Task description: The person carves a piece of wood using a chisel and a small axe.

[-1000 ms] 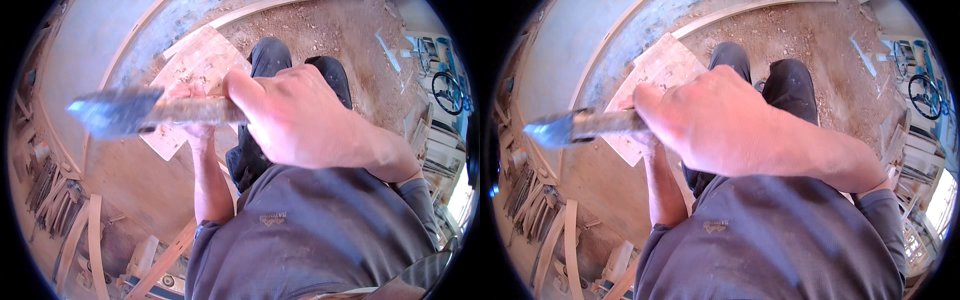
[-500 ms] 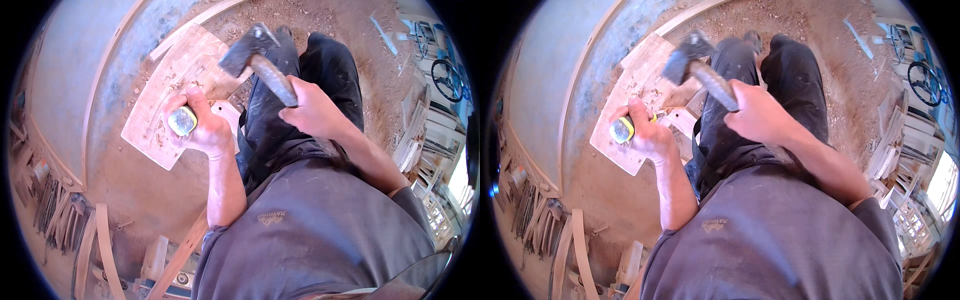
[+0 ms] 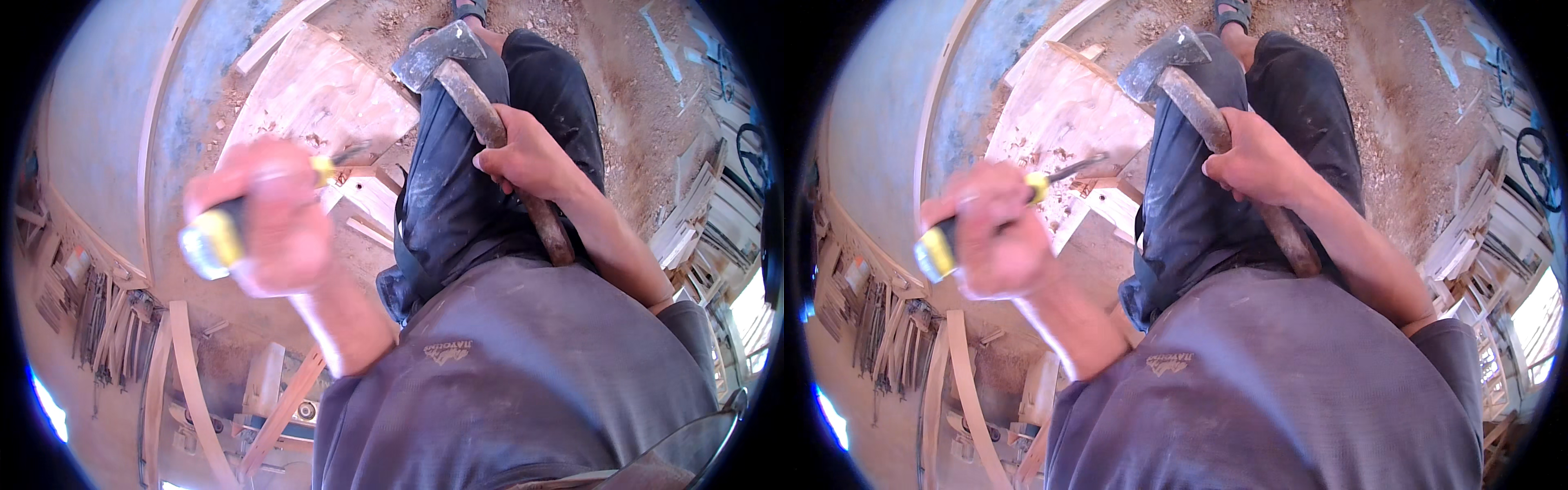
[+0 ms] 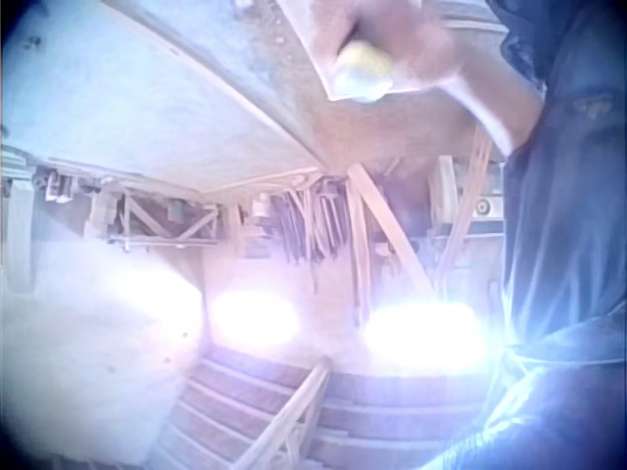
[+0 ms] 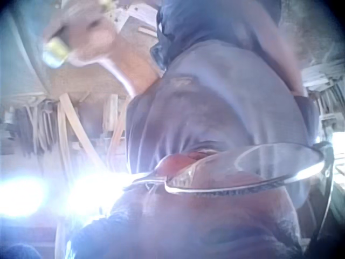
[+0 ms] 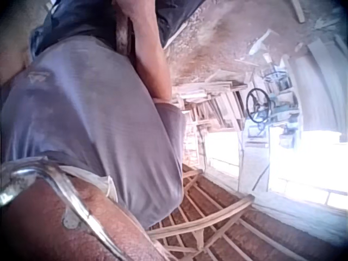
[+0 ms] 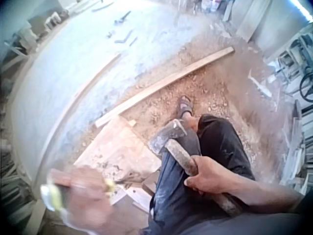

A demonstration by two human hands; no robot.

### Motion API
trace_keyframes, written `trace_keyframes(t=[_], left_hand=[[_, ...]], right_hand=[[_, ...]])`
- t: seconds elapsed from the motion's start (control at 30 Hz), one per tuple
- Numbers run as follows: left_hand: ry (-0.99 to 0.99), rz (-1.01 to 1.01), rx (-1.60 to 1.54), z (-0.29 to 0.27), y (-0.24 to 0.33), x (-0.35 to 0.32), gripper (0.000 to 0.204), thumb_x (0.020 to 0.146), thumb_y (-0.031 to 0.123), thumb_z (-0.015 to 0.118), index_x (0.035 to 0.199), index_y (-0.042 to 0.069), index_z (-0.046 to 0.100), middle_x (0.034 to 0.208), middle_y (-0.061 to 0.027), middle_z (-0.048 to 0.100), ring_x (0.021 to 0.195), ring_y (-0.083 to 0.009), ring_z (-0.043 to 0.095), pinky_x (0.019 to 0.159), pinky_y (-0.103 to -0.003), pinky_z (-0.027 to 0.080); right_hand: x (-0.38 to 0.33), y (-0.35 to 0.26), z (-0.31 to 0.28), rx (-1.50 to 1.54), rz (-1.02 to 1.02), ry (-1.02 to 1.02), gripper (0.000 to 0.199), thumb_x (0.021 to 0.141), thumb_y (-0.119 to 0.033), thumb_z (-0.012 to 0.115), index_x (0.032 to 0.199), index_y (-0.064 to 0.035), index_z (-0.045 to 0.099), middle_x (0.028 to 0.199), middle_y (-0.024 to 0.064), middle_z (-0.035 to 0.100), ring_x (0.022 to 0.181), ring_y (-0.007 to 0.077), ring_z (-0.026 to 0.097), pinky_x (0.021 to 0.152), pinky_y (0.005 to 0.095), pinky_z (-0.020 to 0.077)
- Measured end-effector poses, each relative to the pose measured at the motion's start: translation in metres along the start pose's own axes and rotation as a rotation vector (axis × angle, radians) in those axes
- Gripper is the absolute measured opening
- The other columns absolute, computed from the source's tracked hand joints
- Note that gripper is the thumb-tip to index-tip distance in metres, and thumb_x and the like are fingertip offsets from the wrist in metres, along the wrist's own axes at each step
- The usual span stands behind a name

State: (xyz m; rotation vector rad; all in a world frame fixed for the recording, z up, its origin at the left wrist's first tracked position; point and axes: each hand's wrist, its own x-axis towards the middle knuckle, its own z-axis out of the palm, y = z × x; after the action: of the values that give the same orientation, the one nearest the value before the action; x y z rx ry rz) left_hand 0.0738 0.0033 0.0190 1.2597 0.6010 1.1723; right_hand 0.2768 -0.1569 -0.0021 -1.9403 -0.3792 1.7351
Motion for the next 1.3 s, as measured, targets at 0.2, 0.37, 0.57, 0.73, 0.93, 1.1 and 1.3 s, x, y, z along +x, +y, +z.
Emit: trace_keyframes(t=[0.2,0.37,0.57,0.73,0.93,1.1,1.3], left_hand=[[0.223,-0.145,-0.044,-0.059,0.017,0.004,0.021,0.092,0.002,0.059,0.077,0.011,0.046,0.058,-0.002,0.041,0.05,-0.0139,0.041,0.05,-0.03,0.037],[0.134,-0.211,-0.002,-0.063,0.003,-0.014,0.02,0.094,0.006,0.061,0.08,0.011,0.047,0.061,-0.0024,0.043,0.053,-0.0143,0.042,0.051,-0.031,0.037],[-0.262,-0.234,-0.101,-0.063,-0.011,0.003,0.01,0.095,0.009,0.062,0.104,0.002,0.06,0.074,-0.0092,0.053,0.064,-0.0175,0.048,0.057,-0.031,0.041],[-0.229,-0.435,-0.123,-0.061,-0.022,0.014,0.006,0.094,0.011,0.061,0.092,0.005,0.061,0.074,-0.0071,0.046,0.067,-0.0184,0.044,0.057,-0.031,0.036],[-0.039,-0.557,-0.116,-0.068,-0.036,0.024,0.014,0.093,0.011,0.062,0.081,0.008,0.055,0.066,-0.0033,0.043,0.057,-0.0154,0.041,0.052,-0.03,0.035],[-0.063,-0.576,-0.063,-0.055,-0.038,0.025,0.013,0.092,0.009,0.062,0.081,0.008,0.055,0.063,-0.0017,0.042,0.056,-0.0143,0.041,0.05,-0.03,0.035],[-0.05,-0.492,0.032,-0.043,-0.035,0.017,0.01,0.084,-0.003,0.064,0.082,0.003,0.056,0.062,-0.0051,0.051,0.051,-0.0143,0.046,0.049,-0.029,0.038]], right_hand=[[0.01,0.015,-0.01,0.065,0.003,0.013,0.025,0.081,-0.002,0.071,0.097,0.0001,0.052,0.073,0.004,0.057,0.055,0.0115,0.058,0.044,0.0266,0.0479],[0.01,0.008,-0.007,0.064,0.016,-0.008,0.024,0.081,-0.002,0.069,0.098,0.002,0.053,0.071,0.005,0.058,0.053,0.0118,0.057,0.045,0.027,0.0475],[0.013,0.007,-0.003,0.043,0.002,-0.018,0.024,0.081,-0.004,0.066,0.1,0.0052,0.055,0.068,0.0064,0.059,0.05,0.0131,0.057,0.047,0.0293,0.0468],[0.015,0.006,0.002,-0.006,-0.039,-0.024,0.025,0.081,-0.006,0.065,0.101,0.0054,0.056,0.068,0.0066,0.06,0.05,0.0131,0.058,0.047,0.0291,0.047],[0.0,-0.027,0.006,-0.218,-0.309,0.15,0.029,0.078,-0.011,0.067,0.098,0.0086,0.057,0.072,0.0193,0.065,0.06,0.0272,0.065,0.059,0.0415,0.0515],[-0.008,-0.1,0.016,-0.469,-0.855,0.295,0.043,0.08,-0.01,0.07,0.12,0.003,0.059,0.089,0.0242,0.065,0.086,0.0395,0.067,0.078,0.0464,0.0521],[-0.039,-0.149,0.032,-1.016,-0.708,0.059,0.03,0.079,-0.004,0.068,0.108,0.0009,0.058,0.085,0.0232,0.068,0.087,0.0438,0.068,0.075,0.0515,0.0536]])
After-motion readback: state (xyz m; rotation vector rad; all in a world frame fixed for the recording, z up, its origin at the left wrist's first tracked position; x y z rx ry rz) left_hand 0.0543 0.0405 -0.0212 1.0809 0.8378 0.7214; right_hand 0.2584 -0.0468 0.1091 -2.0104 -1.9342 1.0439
